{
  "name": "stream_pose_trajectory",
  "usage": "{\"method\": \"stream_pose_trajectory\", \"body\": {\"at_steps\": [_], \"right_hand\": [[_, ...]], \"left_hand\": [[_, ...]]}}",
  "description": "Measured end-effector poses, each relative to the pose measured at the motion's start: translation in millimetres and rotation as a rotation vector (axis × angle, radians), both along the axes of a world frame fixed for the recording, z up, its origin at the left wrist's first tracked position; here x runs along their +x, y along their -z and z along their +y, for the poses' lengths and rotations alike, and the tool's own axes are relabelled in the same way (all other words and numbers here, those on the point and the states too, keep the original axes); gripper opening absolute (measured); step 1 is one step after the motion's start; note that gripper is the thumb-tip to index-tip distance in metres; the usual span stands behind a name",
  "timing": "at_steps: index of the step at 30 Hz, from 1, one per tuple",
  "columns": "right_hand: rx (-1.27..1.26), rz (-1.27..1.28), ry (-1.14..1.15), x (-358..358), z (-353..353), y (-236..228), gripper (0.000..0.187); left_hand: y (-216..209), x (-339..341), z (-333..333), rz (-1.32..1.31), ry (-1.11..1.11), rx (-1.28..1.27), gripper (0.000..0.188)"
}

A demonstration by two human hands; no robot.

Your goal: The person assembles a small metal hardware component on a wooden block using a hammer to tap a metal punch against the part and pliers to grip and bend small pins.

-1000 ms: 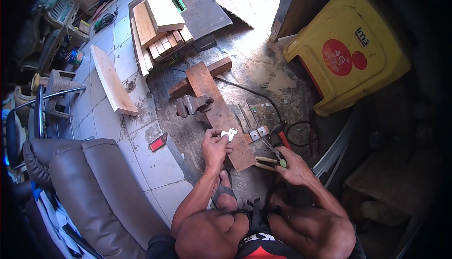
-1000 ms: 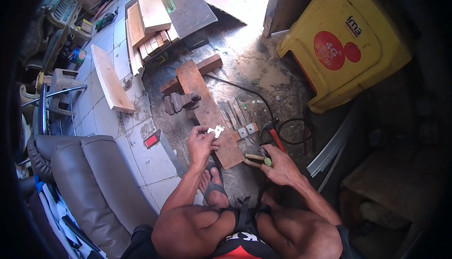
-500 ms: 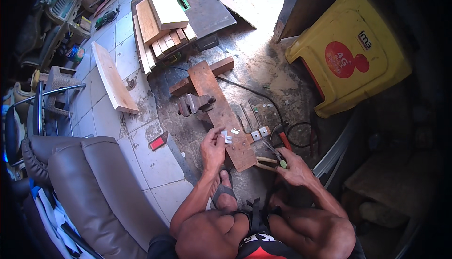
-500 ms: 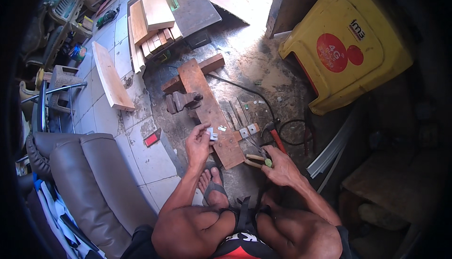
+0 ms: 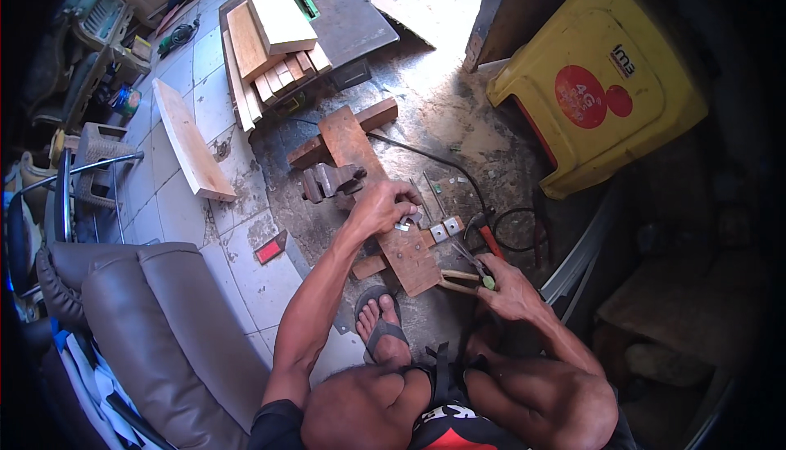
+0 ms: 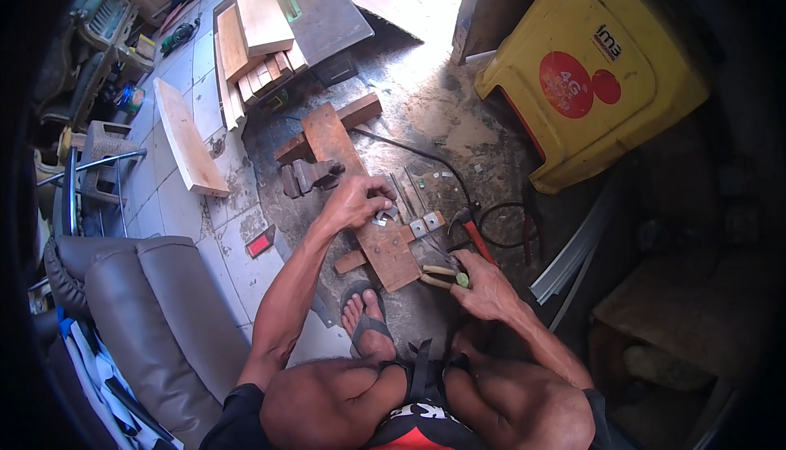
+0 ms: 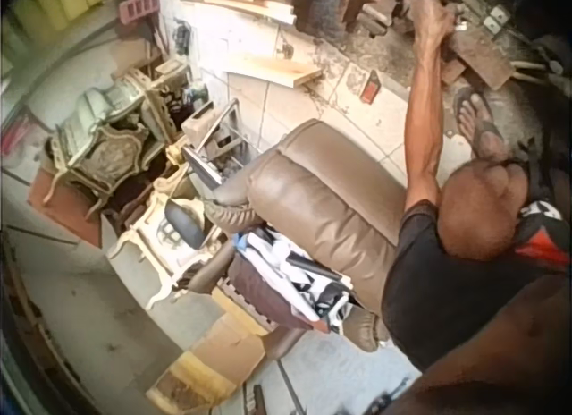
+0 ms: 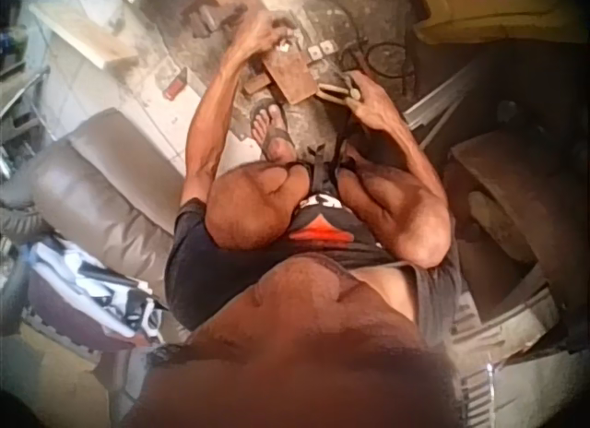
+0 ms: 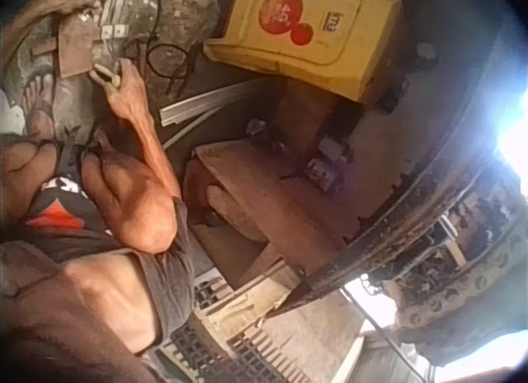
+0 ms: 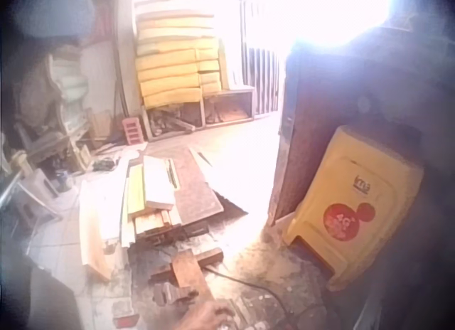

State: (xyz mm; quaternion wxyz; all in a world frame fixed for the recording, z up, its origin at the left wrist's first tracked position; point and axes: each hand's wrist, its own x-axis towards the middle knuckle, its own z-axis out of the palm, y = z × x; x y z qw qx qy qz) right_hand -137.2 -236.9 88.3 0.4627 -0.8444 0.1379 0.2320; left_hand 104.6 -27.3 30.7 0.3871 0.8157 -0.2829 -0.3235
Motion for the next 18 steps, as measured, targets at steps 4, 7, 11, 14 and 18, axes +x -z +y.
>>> {"method": "stream_pose_trajectory", "body": {"at_steps": [4, 7, 11, 14, 18], "right_hand": [[0.009, 0.016, 0.023, -4, -5, 0, 0.057], [-0.001, 0.007, 0.010, -4, -5, 1, 0.057], [-0.005, -0.010, -0.015, -3, -3, 2, 0.057], [-0.011, -0.022, -0.022, -3, -3, 3, 0.056], [-0.001, -0.010, 0.009, -5, -4, 1, 0.056]], "left_hand": [[-1, -7, 3, 0.011, -0.053, -0.008, 0.019], [-1, -9, 7, 0.031, -0.088, -0.040, 0.018], [3, -10, 9, -0.076, -0.062, -0.110, 0.019], [10, -7, 12, -0.230, -0.040, -0.147, 0.020], [7, -7, 13, -0.406, 0.018, -0.091, 0.018]]}}
